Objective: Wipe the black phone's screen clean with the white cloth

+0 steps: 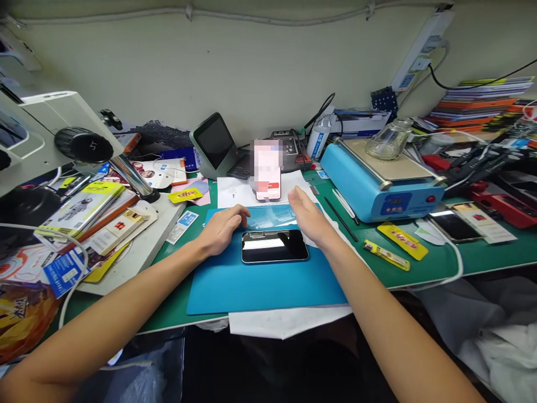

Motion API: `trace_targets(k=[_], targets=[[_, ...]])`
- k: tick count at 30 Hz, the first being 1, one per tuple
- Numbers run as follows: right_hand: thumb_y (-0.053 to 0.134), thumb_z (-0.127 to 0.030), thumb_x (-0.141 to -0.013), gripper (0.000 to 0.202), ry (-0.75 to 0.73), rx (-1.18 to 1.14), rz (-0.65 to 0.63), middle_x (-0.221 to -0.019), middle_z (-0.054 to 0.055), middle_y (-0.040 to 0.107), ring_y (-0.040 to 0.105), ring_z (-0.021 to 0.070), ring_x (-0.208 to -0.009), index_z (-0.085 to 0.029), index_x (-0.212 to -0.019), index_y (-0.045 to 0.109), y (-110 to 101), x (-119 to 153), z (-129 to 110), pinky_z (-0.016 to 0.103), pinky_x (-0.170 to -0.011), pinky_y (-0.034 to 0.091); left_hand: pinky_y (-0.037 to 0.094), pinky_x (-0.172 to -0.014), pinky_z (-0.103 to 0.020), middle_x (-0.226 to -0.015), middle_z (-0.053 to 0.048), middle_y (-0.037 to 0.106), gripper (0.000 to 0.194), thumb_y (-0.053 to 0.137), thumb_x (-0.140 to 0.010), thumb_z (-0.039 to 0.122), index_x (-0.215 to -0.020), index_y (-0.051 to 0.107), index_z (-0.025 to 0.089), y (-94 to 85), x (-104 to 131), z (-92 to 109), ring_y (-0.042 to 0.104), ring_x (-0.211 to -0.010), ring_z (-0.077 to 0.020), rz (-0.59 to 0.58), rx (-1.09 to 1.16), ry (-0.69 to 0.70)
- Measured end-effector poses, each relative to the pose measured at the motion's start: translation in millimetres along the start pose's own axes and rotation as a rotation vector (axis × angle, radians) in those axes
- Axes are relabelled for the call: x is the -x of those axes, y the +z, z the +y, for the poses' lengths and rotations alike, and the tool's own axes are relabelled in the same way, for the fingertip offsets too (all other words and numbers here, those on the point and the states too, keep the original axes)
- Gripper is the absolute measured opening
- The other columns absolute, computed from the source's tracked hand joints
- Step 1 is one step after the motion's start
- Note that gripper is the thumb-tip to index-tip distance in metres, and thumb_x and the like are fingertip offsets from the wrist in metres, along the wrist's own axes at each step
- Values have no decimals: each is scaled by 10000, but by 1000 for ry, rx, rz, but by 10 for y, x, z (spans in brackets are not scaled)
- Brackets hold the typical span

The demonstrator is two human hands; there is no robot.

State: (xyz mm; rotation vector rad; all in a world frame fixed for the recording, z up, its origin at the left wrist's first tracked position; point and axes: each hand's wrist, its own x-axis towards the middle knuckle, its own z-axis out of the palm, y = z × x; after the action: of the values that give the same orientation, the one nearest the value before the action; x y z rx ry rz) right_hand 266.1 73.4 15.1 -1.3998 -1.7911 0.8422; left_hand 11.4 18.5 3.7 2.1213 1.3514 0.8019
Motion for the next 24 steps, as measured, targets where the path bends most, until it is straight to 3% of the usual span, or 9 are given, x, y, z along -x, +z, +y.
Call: trace_targets(k=[3, 7, 12, 14, 18, 24], targets=[[415, -660, -958, 693, 24, 127, 40, -1599, 105, 450, 369, 346, -1491, -232, -1494, 517, -166, 107, -44, 575, -1210, 303, 449, -797, -365, -927, -39, 707, 381, 233, -992, 346, -1074, 582, 214, 1, 4, -7, 615, -871, -228, -26, 10, 17], [486, -547, -948, 565, -36, 430, 66, -1436, 127, 628, 555, 384, -1341, -200, -1361, 656, -396, 408, 81, 562, -1096, 474, 443, -778, -357, -878, -37, 702, 403, 234, -992, 339, -1076, 605, 206, 5, -3, -23, 614, -855, -227, -58, 10, 29], [497, -517, -959, 565, -149, 571, 33, -1434, 128, 629, 587, 361, -1306, -179, -1394, 626, -401, 750, 300, 523, -1057, 515, 439, -767, -355, -886, -40, 713, 431, 227, -993, 337, -1085, 625, 201, 13, -14, -43, 618, -841, -226, -63, 6, 23], [481, -509, -970, 536, -219, 595, 32, -1382, 135, 662, 602, 360, -1271, -174, -1348, 659, -362, 781, 341, 538, -1041, 515, 437, -767, -357, -885, -40, 715, 431, 230, -992, 331, -1089, 628, 199, 17, -14, -49, 622, -845, -227, -62, 4, 30], [454, -461, -985, 414, -308, 592, 31, -1150, 136, 734, 647, 339, -1102, -199, -1080, 761, -324, 730, 338, 536, -931, 544, 439, -778, -362, -876, -33, 718, 432, 230, -990, 322, -1096, 630, 199, 26, -10, -58, 630, -852, -227, -56, -7, 41], [468, -416, -980, 314, -292, 527, 3, -915, 99, 716, 644, 286, -900, -234, -843, 684, -341, 672, 277, 455, -795, 538, 441, -778, -356, -882, -34, 717, 436, 230, -992, 317, -1106, 632, 192, 27, -8, -53, 634, -856, -224, -55, 1, 43]])
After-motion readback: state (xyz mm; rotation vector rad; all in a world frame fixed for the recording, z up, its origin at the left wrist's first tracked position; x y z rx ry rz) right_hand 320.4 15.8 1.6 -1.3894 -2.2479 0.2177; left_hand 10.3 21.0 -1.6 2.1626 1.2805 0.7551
